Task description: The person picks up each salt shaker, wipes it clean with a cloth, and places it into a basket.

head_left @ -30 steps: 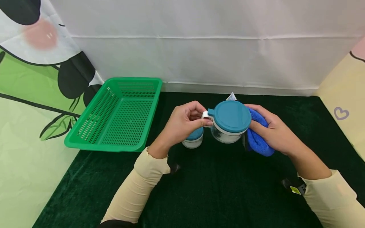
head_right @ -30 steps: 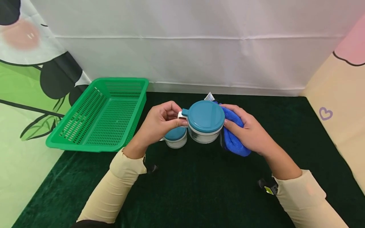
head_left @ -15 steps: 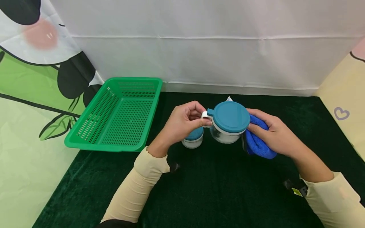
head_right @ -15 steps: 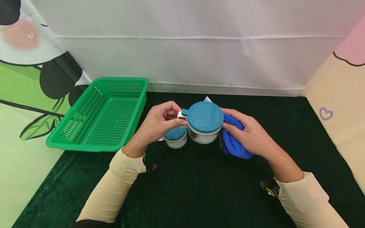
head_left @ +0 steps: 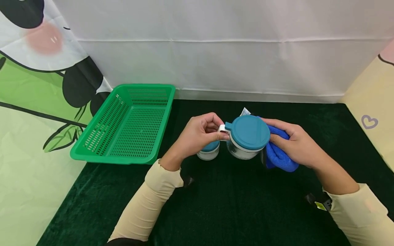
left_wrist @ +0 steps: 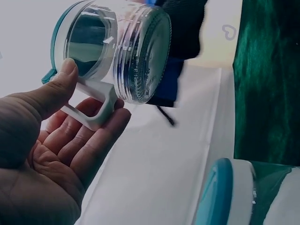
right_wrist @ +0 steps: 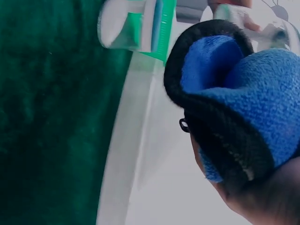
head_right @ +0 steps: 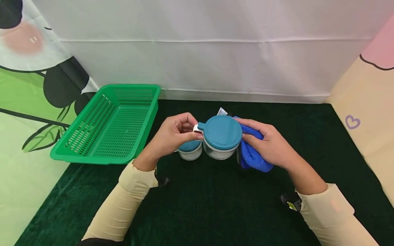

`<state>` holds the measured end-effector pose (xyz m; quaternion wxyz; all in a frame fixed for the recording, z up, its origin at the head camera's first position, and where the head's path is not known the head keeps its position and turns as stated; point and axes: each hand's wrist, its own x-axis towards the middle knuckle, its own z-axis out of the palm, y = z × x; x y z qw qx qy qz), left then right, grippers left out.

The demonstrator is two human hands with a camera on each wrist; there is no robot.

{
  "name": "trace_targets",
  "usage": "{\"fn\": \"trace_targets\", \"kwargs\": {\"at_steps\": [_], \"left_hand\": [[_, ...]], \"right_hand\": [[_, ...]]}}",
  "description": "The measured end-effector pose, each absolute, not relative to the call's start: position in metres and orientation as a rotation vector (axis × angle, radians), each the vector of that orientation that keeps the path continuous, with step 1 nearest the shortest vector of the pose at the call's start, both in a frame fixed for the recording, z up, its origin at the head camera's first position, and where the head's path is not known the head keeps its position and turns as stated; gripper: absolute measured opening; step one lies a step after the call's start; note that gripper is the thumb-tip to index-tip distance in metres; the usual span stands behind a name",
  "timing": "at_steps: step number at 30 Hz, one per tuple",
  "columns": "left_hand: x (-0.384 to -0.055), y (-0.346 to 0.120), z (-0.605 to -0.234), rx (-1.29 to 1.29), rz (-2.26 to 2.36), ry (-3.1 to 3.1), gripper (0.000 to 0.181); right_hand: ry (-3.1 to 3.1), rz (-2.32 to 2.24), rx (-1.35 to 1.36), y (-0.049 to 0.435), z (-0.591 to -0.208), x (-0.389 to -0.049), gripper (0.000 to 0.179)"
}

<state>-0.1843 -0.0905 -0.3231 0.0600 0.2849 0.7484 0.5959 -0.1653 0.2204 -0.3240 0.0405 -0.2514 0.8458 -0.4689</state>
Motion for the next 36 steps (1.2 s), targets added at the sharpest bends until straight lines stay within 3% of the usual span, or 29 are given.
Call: {"fn": "trace_targets", "kwargs": {"at_steps": [6,16,36], "left_hand": [[-0.185,-0.089,-0.324,0.896,1.788,2.246,0.014],[-0.184,-0.085,-0.323,0.942,1.771,2.236,0.014],[-0.18,-0.076,-0.324,1.053,1.775,2.176,0.014]], "right_hand": [[2.624,-1.462,-0.759,0.223,-0.309,-0.169,0.045],[2.639,-1.345,-0.784,0.228,-0.318,-0.173,0.042],[2.298,-1.024,-1.236,0.231,-0.274,-0.205,0.042]]}}
